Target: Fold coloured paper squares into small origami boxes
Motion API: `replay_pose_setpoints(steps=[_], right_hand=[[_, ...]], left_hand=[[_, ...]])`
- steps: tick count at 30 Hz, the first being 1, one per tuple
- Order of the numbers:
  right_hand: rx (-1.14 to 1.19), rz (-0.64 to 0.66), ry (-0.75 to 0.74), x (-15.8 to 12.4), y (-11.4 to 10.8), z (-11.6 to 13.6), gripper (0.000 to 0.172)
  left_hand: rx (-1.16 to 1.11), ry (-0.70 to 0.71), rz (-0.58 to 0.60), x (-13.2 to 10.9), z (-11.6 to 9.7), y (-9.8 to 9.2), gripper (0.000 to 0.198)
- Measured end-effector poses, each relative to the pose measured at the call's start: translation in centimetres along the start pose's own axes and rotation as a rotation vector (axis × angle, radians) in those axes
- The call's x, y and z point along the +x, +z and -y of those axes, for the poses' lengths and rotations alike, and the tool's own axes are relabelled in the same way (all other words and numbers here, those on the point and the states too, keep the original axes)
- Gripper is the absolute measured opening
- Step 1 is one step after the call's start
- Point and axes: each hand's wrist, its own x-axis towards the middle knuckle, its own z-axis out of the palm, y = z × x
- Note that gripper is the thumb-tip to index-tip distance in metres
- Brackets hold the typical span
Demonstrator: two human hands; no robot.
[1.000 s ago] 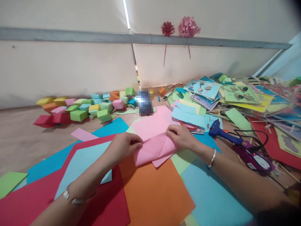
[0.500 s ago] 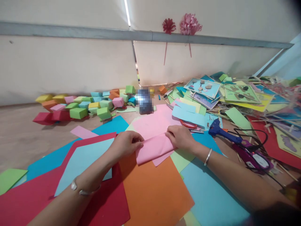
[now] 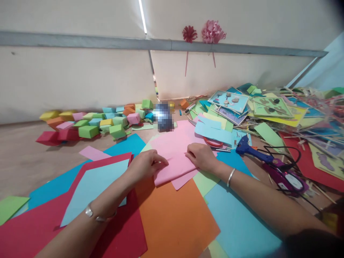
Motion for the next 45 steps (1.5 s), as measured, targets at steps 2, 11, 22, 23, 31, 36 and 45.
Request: replay_pose_setpoints(steps=[2, 11, 22, 23, 31, 36, 45], right_hand=[[0.000, 0.000, 0.002, 0.0, -0.1, 0.0, 0.015], [-0.007, 0.013, -0.012, 0.0, -0.3, 0.2, 0.014], [-0.012, 0.017, -0.028, 0.0, -0.2, 0.1, 0.016], [-0.012, 0.018, -0.027, 0.0, -0.2, 0.1, 0.015], [-0.005, 0.029, -0.024, -0.1, -0.4, 0.3, 0.013], [0.006, 0.024, -0.023, -0.1, -0.3, 0.1, 0.013], [0.128, -0.038, 0.025, -0.3, 0.2, 0.0, 0.018]], left_hand=[[0.009, -0.013, 0.016, 0.0, 0.1, -0.1, 0.027], [0.310, 0.076, 0.136, 1.5, -3.4, -1.4, 0.026], [0.421, -0.061, 0.146, 2.3, -5.5, -0.6, 0.040], [0.421, -0.061, 0.145, 2.2, -5.5, -0.5, 0.042], [0.398, -0.046, 0.121, 1.9, -5.5, -0.4, 0.047], [0.359, -0.024, 0.125, 1.6, -5.1, -0.4, 0.037], [0.183, 0.141, 0.132, 0.7, -4.3, 0.7, 0.020]])
